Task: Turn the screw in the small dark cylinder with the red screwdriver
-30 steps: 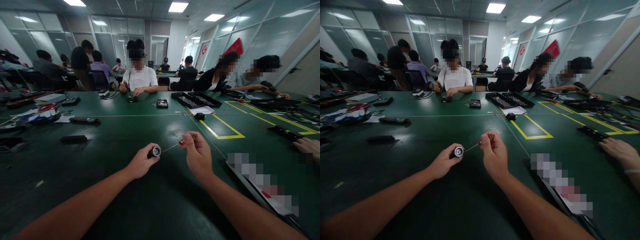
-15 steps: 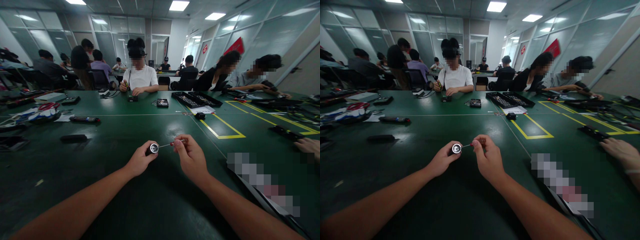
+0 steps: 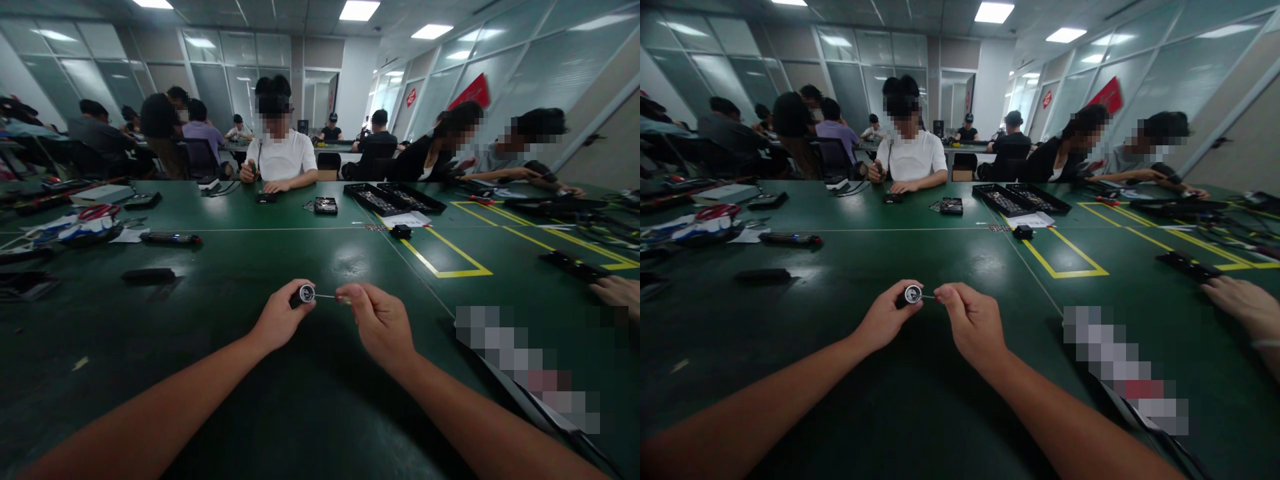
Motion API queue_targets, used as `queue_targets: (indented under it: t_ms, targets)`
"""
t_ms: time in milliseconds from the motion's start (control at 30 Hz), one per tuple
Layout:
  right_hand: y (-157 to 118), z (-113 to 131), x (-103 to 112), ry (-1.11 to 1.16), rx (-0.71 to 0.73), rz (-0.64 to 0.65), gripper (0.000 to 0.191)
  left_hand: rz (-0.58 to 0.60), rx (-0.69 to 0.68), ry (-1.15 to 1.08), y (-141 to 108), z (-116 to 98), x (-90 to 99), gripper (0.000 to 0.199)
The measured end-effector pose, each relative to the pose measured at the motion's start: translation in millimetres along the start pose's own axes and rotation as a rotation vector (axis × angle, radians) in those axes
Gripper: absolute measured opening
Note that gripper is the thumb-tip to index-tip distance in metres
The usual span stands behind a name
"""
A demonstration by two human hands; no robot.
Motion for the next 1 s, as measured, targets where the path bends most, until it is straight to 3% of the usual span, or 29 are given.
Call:
queue_targets:
  t_ms: [167, 433, 667, 867, 1000]
  targets:
    - [0.0, -2.2, -0.3, -0.040, 0.024, -0.063, 0.021, -0.007, 0.000, 0.008, 1.0, 3.0, -0.8, 0.026]
    - [1.3, 1.5, 0.2, -0.066, 0.041, -0.005, 0.030, 0.006, -0.007, 0.030, 0.1, 1.6, -1.1, 0.026]
    - [-0.8, -1.5, -0.8, -0.022, 0.056, -0.039, 0.017, -0.004, -0.008, 0.041, 0.2, 4.3, -1.1, 0.027]
    - [-0.3, 0.1, -0.7, -0.050, 0.049, 0.000, 0.027, 0.019, -0.020, 0.073, -0.4, 4.0, -1.7, 0.029]
    - [-0.5, -1.7, -1.0, -0.053, 0.040, -0.022, 0.019, 0.009, -0.017, 0.071, -0.3, 5.0, -1.5, 0.029]
Point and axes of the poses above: each hand's wrist, its own y-axis towards the middle knuckle, its own x-axis out of the back of the hand, z = x × y, the point moved 2 cm from there along y, towards the middle knuckle, and after that the axes turned 6 degrees about -z, right-handed, at the moved point
